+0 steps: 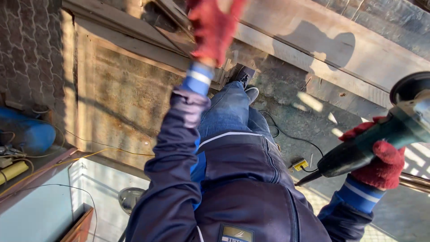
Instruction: Sanding a wooden plank using an angle grinder equipped with a sanding disc in a workshop environment.
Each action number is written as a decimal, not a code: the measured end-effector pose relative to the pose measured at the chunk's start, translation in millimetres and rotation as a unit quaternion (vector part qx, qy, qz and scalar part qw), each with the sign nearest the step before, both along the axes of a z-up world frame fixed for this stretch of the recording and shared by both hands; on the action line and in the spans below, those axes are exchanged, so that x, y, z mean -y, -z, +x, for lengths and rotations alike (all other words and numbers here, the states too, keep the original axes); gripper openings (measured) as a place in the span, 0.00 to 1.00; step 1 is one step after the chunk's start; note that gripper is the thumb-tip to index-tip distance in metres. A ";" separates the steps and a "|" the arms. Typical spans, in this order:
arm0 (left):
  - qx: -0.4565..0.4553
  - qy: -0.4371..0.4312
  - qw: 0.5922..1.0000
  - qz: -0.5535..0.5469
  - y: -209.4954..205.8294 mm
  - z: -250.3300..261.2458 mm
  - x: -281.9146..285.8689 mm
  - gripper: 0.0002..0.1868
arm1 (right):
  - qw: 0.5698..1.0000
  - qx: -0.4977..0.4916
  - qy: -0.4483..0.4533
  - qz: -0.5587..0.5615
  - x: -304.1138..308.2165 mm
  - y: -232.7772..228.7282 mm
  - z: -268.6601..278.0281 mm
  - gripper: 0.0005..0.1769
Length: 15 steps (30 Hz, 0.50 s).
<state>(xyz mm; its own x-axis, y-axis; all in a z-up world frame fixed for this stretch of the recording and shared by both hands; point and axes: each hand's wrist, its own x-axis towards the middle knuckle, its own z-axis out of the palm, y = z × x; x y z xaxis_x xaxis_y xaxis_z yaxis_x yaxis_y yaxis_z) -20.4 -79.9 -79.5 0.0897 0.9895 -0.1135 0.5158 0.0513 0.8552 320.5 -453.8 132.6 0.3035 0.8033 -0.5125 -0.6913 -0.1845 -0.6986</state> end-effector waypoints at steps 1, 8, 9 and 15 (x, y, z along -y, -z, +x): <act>0.081 0.060 0.995 -0.006 -44.4 25.1 54.3 0.47 | 1.000 0.007 -0.015 0.004 -13.1 -2.7 -5.3 0.40; 0.594 0.264 0.642 -0.406 -160.7 137.2 262.5 0.59 | 0.997 0.015 -0.064 0.037 -73.8 -25.5 -71.3 0.34; 0.594 0.271 0.642 -0.401 -169.3 129.2 259.0 0.59 | 0.997 0.019 -0.063 0.045 -72.4 -26.5 -79.8 0.34; 0.389 0.242 0.816 -0.352 -203.8 83.1 236.2 0.66 | 0.978 0.200 -0.040 0.028 -88.2 -23.6 -132.1 0.33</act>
